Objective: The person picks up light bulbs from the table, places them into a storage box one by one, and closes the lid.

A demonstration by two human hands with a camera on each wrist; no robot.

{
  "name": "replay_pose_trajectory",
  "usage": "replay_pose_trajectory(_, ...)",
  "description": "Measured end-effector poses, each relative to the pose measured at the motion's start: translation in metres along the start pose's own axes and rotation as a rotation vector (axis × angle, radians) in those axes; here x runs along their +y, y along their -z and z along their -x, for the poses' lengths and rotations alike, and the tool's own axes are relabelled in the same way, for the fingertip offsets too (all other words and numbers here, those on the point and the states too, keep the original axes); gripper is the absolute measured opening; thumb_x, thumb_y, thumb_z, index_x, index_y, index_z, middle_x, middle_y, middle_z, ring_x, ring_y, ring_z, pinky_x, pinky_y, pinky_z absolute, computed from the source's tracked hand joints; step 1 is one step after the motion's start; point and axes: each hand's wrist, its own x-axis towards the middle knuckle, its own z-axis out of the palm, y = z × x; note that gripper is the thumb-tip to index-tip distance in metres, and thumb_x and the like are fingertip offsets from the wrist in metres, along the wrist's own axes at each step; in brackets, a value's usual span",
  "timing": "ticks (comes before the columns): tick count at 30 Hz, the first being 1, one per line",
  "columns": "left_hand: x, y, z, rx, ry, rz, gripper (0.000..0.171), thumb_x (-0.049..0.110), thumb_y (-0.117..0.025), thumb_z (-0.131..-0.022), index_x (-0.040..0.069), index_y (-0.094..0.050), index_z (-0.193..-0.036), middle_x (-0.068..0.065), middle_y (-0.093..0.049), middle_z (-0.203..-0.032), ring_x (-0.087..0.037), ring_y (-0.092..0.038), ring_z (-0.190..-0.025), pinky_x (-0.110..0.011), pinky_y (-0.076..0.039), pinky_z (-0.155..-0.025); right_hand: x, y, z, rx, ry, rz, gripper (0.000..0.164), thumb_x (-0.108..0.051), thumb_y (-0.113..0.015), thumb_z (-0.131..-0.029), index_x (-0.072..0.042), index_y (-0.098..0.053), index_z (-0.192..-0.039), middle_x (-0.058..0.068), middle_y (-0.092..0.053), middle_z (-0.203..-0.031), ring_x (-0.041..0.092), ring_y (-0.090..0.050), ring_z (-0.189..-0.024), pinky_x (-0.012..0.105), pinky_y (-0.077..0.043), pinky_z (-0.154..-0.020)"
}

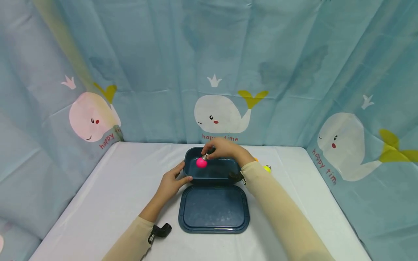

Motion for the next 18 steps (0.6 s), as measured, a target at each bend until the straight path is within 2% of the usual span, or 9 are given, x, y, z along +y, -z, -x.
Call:
replay_pose_trajectory(8,-0.003,0.001,-0.001,0.007,-0.002,0.001,0.083,0.038,-0.079,-0.091,0.011,-0.039,-0.158,-0.007,-0.037,-0.164,-0.024,-0.036,-0.151,-0.048,-0.038,-0.118,-0.006,-0.021,-0.026,-0.125,0.020,0.090,0.027,-0.019,-0.078,-0.093,-0.015,-0.077,-0.120,-0.009,-0.072,-0.114,0.010,-0.063,-0.103,0.030,-0.054,-0.094)
replay_pose_trajectory(18,-0.001,0.001,-0.001,0.011,-0.006,0.027,0.082,0.037,-0.080,-0.091,0.009,-0.041,-0.157,-0.009,-0.039,-0.163,-0.024,-0.036,-0.151,-0.049,-0.037,-0.118,-0.006,-0.043,-0.033,-0.183,0.006,0.037,0.027,-0.014,-0.077,-0.094,-0.013,-0.075,-0.121,-0.009,-0.072,-0.115,0.010,-0.067,-0.107,0.026,-0.056,-0.093)
